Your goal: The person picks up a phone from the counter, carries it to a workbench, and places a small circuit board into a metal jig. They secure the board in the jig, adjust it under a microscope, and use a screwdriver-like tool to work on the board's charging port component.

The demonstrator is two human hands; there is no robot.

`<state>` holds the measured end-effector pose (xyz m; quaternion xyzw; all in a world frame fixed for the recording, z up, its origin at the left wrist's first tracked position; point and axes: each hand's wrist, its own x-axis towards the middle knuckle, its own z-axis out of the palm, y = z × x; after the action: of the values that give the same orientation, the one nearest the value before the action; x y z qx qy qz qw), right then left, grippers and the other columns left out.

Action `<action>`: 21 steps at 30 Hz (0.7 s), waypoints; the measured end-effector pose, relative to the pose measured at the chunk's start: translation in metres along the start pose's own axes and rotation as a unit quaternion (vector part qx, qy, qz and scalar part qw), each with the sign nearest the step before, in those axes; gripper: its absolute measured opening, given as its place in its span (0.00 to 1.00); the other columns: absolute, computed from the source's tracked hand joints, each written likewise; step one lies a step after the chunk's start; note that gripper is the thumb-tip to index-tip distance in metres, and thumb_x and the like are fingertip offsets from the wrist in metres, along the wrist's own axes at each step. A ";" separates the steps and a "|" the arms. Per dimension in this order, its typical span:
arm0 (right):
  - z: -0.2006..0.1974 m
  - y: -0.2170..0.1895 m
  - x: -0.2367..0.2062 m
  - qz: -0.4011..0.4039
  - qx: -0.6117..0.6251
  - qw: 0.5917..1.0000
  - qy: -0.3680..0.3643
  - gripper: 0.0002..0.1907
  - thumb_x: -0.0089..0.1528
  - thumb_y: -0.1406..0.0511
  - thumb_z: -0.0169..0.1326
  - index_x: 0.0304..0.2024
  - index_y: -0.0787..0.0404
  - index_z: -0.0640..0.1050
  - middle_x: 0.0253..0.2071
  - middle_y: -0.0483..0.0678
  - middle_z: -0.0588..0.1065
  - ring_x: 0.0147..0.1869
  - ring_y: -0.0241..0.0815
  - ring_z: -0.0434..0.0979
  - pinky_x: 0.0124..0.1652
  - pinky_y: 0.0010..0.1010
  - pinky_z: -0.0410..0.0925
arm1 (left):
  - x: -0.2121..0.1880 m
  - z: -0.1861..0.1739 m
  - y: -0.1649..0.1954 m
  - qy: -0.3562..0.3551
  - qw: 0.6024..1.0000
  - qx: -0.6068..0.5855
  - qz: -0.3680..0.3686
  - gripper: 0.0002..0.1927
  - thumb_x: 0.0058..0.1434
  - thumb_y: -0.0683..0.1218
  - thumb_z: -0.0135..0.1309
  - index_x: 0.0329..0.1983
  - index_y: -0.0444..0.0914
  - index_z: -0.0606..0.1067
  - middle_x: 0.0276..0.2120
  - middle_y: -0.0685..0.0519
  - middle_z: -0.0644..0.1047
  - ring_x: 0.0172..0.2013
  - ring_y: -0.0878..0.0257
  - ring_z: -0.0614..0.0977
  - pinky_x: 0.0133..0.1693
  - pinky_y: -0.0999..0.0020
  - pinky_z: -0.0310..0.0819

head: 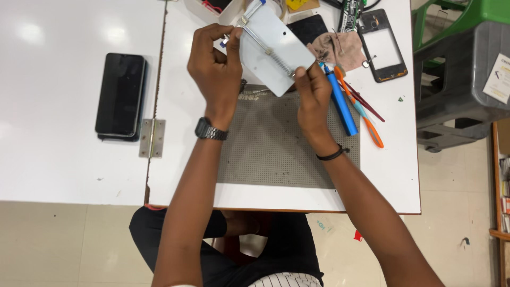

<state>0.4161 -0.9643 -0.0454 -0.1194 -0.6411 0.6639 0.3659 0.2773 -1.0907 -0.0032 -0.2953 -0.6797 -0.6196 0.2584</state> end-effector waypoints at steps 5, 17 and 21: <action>-0.025 0.004 0.013 0.041 0.095 0.990 0.098 0.15 0.73 0.59 0.47 0.41 0.65 0.73 0.38 0.41 0.67 0.45 0.33 0.64 0.48 0.26 0.62 | 0.001 -0.006 0.007 -0.105 0.992 -0.006 0.068 0.08 0.63 0.43 0.68 0.36 0.37 0.79 0.32 0.56 0.81 0.17 0.73 0.68 0.21 0.76 0.56; -0.037 -0.015 0.022 0.011 0.081 0.990 0.112 0.10 0.68 0.64 0.44 0.31 0.61 0.71 0.41 0.43 0.75 0.47 0.36 0.72 0.51 0.30 0.67 | -0.013 -0.002 0.004 -0.203 0.974 -0.047 0.089 0.20 0.69 0.52 0.63 0.56 0.36 0.72 0.18 0.60 0.74 0.15 0.73 0.71 0.21 0.77 0.58; -0.028 -0.022 0.021 0.020 0.051 0.994 0.099 0.10 0.66 0.65 0.43 0.33 0.60 0.74 0.34 0.41 0.70 0.40 0.34 0.69 0.44 0.29 0.66 | -0.009 0.001 0.004 -0.244 0.968 -0.038 -0.042 0.17 0.74 0.57 0.55 0.51 0.39 0.78 0.13 0.60 0.71 0.14 0.73 0.67 0.22 0.73 0.53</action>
<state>0.4267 -0.9315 -0.0226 -0.1784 -0.5643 0.6883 0.4195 0.2866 -1.0902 -0.0068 -0.4178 -0.7103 -0.5645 0.0472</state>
